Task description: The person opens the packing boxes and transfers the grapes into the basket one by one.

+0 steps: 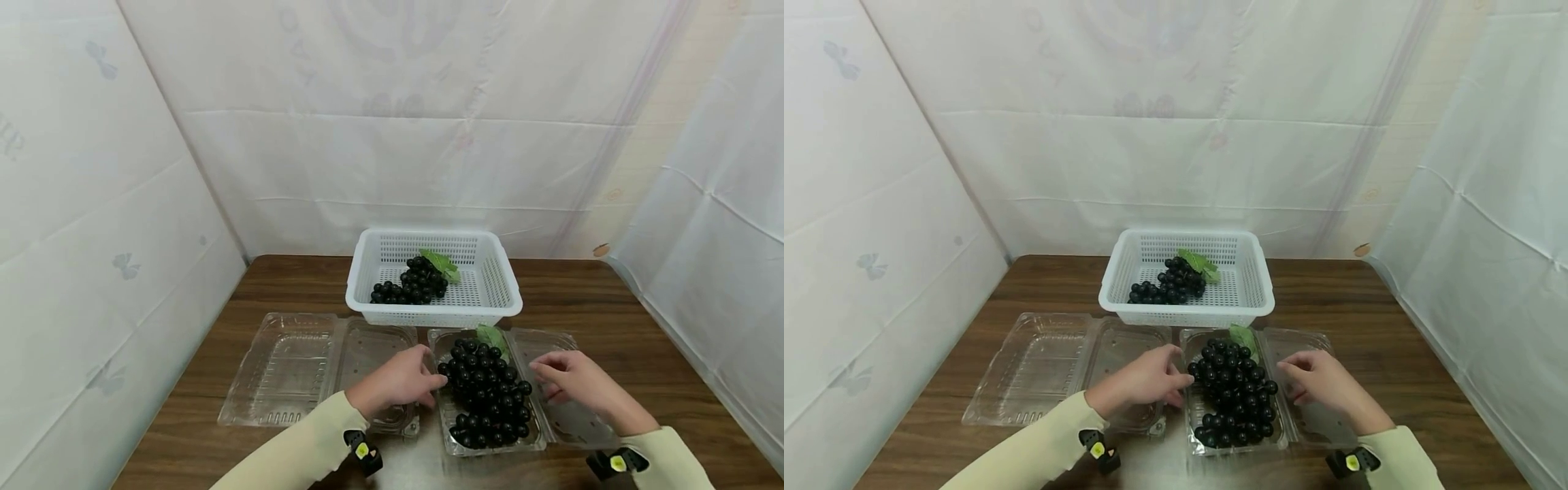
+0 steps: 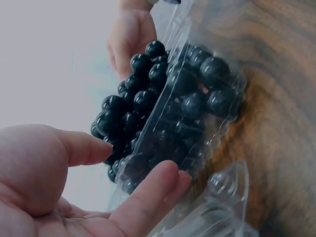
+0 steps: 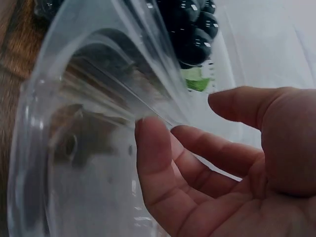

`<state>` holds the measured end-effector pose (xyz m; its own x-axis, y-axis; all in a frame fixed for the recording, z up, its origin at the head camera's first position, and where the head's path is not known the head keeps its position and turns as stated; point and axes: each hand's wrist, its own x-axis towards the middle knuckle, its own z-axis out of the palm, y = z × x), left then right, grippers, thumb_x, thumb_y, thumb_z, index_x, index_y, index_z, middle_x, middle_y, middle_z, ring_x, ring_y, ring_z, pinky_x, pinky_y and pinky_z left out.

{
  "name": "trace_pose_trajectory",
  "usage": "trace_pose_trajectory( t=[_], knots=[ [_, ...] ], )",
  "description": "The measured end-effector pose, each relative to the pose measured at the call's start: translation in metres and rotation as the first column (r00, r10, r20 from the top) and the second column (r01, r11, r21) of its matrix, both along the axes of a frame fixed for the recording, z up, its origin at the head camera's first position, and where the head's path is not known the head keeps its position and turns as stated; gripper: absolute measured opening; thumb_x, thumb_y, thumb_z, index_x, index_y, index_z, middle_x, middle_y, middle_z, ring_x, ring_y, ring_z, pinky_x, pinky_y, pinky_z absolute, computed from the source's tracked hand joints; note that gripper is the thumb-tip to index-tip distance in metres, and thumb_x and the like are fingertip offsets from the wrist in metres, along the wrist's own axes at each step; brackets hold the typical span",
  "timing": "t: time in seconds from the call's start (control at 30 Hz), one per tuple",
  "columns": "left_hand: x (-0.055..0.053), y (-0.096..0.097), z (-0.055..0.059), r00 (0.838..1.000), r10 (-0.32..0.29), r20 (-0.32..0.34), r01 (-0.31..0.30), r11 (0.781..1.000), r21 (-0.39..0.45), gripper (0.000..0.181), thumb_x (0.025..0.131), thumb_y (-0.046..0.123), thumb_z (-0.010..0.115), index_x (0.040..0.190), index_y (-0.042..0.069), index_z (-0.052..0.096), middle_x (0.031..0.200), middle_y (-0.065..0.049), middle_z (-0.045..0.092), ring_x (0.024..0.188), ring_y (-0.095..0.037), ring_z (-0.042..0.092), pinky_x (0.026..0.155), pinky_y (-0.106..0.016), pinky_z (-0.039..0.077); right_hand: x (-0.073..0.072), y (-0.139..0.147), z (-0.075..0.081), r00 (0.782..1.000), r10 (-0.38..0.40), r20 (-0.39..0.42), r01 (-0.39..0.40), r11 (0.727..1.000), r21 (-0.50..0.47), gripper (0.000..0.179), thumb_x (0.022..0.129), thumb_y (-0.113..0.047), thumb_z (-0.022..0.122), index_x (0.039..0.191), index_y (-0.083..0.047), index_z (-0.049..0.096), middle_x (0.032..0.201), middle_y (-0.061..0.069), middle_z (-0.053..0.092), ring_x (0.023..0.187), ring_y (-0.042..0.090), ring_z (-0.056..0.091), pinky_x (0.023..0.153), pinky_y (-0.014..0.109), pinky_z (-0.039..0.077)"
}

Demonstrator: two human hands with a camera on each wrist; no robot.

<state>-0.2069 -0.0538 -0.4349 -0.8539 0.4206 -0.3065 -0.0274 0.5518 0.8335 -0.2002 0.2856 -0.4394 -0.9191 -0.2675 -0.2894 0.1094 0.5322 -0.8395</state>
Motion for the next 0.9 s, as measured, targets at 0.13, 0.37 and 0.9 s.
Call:
trace_pose_trajectory(
  t=[0.13,0.37,0.9],
  knots=[
    [0.002,0.003,-0.004,0.999,0.011,0.048,-0.014,0.998,0.06,0.071,0.097,0.017,0.071,0.153,-0.004,0.033,0.098,-0.012,0.07,0.078,-0.03,0.075,0.079,-0.046,0.062,-0.008,-0.005,-0.008,0.998,0.054,0.028,-0.053,0.998,-0.035,0.047,0.102,-0.035,0.064,0.124,0.006,0.068,0.089,0.008,0.068,0.075,0.018,0.067,0.068,0.038,0.063],
    [-0.002,0.005,-0.007,0.998,0.033,0.05,-0.037,0.995,0.09,0.065,0.099,0.009,0.067,0.154,-0.002,0.034,0.099,-0.012,0.069,0.076,-0.028,0.074,0.073,-0.043,0.063,-0.014,-0.014,-0.01,0.999,0.034,-0.001,-0.034,0.999,-0.011,0.041,0.099,-0.033,0.069,0.116,0.003,0.072,0.09,0.008,0.069,0.078,0.019,0.068,0.07,0.037,0.064],
    [-0.015,0.004,-0.008,0.995,0.056,0.087,-0.066,0.99,0.123,0.07,0.099,0.007,0.065,0.158,0.0,0.028,0.105,-0.014,0.067,0.074,-0.026,0.072,0.072,-0.043,0.064,-0.02,-0.017,-0.009,1.0,0.012,-0.003,-0.012,1.0,-0.006,0.043,0.099,-0.03,0.069,0.119,0.008,0.067,0.095,0.01,0.07,0.08,0.02,0.07,0.07,0.038,0.064]
  ],
)
